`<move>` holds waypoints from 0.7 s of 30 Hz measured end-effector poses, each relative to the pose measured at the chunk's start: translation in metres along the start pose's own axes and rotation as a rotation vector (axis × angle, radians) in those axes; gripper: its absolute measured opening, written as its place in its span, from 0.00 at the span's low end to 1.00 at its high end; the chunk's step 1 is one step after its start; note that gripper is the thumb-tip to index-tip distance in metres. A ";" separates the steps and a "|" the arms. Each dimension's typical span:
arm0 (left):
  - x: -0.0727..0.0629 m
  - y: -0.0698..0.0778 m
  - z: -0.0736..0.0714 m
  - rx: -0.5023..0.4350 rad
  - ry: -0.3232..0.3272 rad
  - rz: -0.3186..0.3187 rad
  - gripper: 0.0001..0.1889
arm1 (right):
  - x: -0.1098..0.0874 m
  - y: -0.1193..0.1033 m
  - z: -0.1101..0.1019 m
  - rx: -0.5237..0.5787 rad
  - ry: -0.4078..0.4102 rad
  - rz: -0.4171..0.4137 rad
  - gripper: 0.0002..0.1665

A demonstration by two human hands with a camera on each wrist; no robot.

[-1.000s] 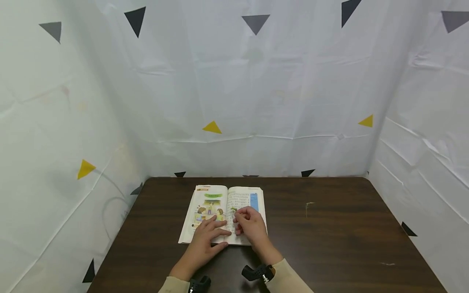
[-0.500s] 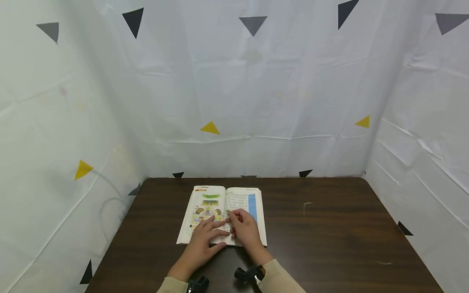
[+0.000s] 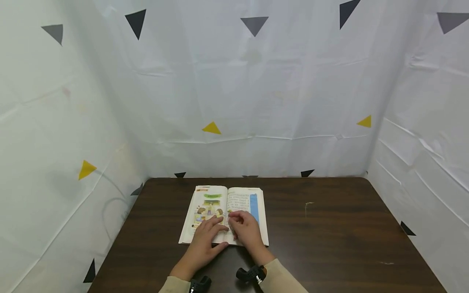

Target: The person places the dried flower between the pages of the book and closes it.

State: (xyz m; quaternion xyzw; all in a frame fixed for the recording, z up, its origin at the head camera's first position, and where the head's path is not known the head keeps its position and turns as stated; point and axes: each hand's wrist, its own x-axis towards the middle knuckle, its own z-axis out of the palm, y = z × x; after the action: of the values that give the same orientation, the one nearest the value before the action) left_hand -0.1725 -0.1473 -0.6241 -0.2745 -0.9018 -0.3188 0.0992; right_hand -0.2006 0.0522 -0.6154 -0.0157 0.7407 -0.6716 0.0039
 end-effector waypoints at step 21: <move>-0.002 0.001 -0.002 0.011 -0.068 -0.040 0.25 | -0.014 -0.026 -0.057 -0.665 -0.062 -0.168 0.14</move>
State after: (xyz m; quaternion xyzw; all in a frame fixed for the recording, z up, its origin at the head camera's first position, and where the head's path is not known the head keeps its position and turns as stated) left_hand -0.1701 -0.1488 -0.6222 -0.2666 -0.9116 -0.3064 0.0635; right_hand -0.1872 0.1066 -0.5838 -0.0976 0.9148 -0.3904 -0.0342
